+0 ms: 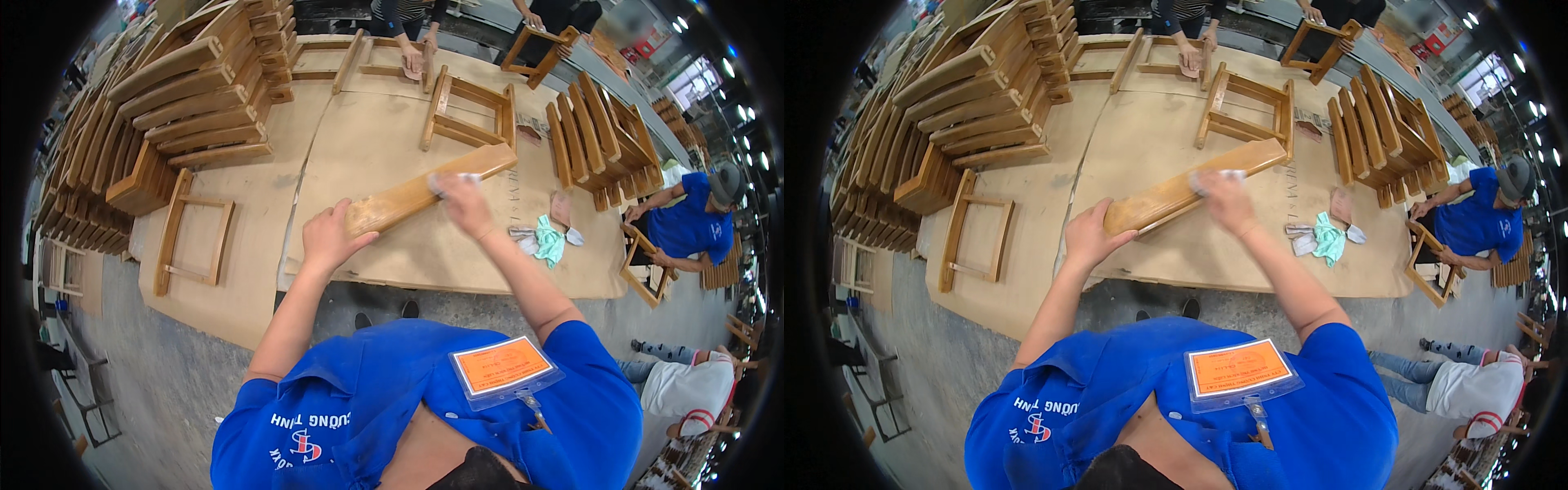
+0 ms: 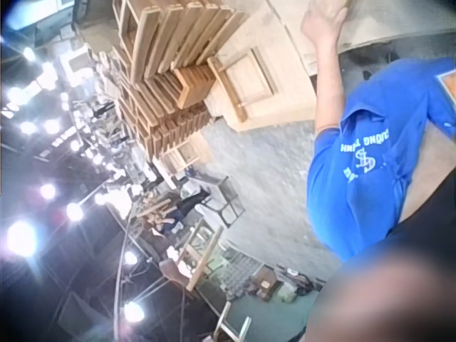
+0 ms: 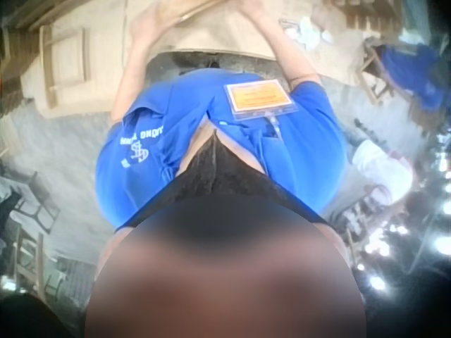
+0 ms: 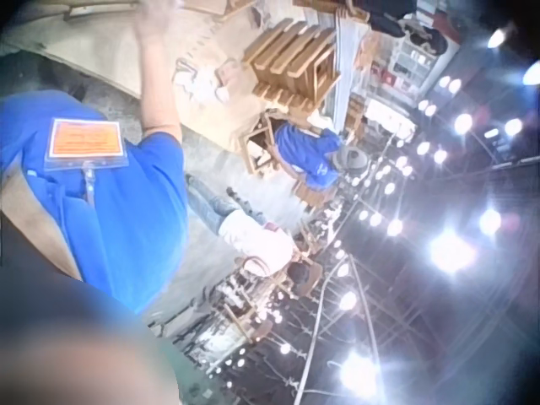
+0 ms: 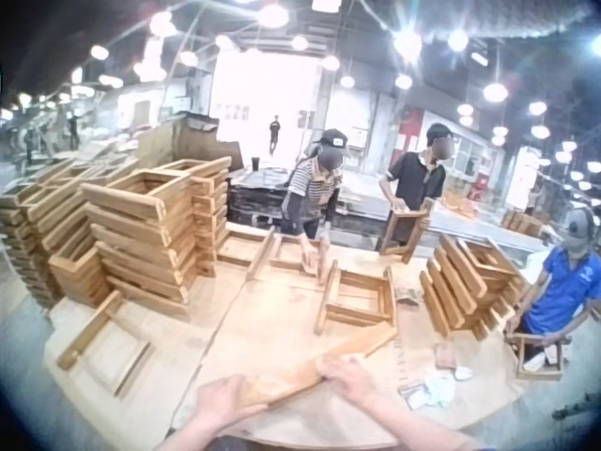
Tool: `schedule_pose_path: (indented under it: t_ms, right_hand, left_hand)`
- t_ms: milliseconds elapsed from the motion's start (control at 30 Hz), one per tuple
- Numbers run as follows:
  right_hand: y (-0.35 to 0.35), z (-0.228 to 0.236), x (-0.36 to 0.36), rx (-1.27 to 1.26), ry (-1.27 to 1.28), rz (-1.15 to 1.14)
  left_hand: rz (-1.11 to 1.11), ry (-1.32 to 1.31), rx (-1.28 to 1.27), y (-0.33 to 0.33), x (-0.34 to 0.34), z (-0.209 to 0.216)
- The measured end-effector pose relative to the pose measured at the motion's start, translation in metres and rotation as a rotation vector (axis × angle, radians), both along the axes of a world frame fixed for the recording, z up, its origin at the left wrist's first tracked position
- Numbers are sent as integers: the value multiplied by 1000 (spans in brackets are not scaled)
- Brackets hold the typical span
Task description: The person sands wooden chair frames with a sanding block, rotating each frame to reach all sides and edges. They handle multiple frames one at a time, placing finished pieces aside and picking up new ones from a nearby stack.
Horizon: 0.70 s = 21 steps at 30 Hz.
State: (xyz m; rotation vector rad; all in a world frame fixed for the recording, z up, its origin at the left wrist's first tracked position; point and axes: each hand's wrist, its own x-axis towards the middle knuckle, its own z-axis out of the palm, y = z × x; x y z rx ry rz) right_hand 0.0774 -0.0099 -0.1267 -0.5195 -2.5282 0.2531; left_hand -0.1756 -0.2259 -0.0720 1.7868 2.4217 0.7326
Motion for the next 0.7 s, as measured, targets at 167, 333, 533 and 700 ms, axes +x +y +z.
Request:
schedule_pose_path:
  t_ms: [167,333,533,700]
  right_hand:
    - [57,29,33,86,1,-220]
    - [-71,15,-53,-56,29,-44]
    - [-34,20,-34,-9,-49,21]
    - [70,32,45,107,-74,-296]
  left_hand:
    - [53,-28,33,2,-1,-7]
    - [111,-69,81,6,-2,-13]
    - [151,-223,274,3,-11,-23]
    - [256,-563,394,6,-18,-35]
